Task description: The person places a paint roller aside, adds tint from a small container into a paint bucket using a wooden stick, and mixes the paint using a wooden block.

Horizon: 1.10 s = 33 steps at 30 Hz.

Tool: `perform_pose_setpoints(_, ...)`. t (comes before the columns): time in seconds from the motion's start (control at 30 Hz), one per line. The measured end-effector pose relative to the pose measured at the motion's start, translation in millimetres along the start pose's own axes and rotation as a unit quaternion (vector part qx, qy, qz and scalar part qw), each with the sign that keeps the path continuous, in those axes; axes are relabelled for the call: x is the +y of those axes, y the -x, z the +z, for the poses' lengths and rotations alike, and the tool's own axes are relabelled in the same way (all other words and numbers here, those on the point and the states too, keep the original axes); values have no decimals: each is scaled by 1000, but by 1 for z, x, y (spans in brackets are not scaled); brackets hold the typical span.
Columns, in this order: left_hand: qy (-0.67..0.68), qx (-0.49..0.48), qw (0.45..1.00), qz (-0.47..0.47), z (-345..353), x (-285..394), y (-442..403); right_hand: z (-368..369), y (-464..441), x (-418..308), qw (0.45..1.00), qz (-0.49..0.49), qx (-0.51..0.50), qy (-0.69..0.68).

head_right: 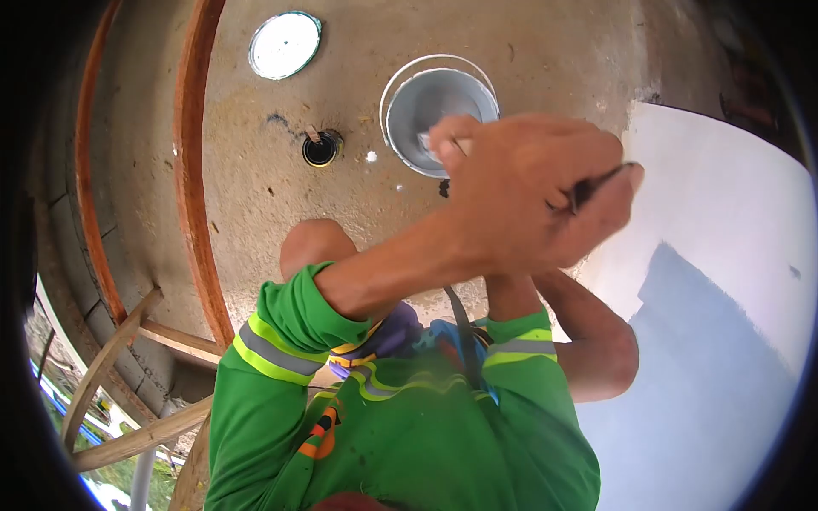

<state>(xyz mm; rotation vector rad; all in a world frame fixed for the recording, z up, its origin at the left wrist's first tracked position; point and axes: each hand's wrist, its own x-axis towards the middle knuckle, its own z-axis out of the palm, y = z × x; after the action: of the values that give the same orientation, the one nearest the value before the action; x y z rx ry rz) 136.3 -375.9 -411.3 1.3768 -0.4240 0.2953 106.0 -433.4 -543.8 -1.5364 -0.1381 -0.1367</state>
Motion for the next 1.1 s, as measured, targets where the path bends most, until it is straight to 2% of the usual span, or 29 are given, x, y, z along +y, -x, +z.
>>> perform_pose_setpoints(0.07,12,29,1000,-3,10,5,7,-22,16,2,1000,5,-13,-25)
perform_pose_setpoints(0.13,-31,21,999,-19,-1,7,2,-5,-3,-22,989,75,54,116)
perform_pose_setpoints(0.2,-33,60,998,13,-7,-3,-13,19,-27,-31,985,63,67,145)
perform_pose_setpoints(0.23,-21,71,997,7,-13,-2,-16,33,-35,-28,993,25,45,104)
perform_pose_setpoints(0.33,-21,51,998,34,-10,8,-7,9,-15,-33,992,87,-60,70)
perform_pose_setpoints(0.4,39,60,997,31,1,7,-4,-13,1,-29,988,85,-116,60)
perform_pose_setpoints(0.47,60,66,996,4,2,9,-5,-11,-2,-31,988,109,-6,106)
perform_pose_setpoints(0.53,59,52,997,23,-4,13,-11,1,-18,-29,992,65,46,101)
perform_pose_setpoints(0.6,46,43,998,32,-9,17,-13,12,-37,-17,998,-36,25,51)
perform_pose_setpoints(0.7,35,43,998,16,-9,21,-9,16,-17,-33,996,15,-87,-25)
perform_pose_setpoints(0.77,63,71,995,-15,-1,20,-4,-5,2,-34,997,39,-57,25)
perform_pose_setpoints(0.9,9,128,992,6,-12,19,-11,7,-25,-26,986,50,26,157)
perform_pose_setpoints(0.97,-2,114,993,19,-24,13,-22,30,-38,-27,990,42,28,135)
perform_pose_setpoints(1.1,17,33,999,-37,-26,16,-4,16,-1,-19,995,67,-43,52)
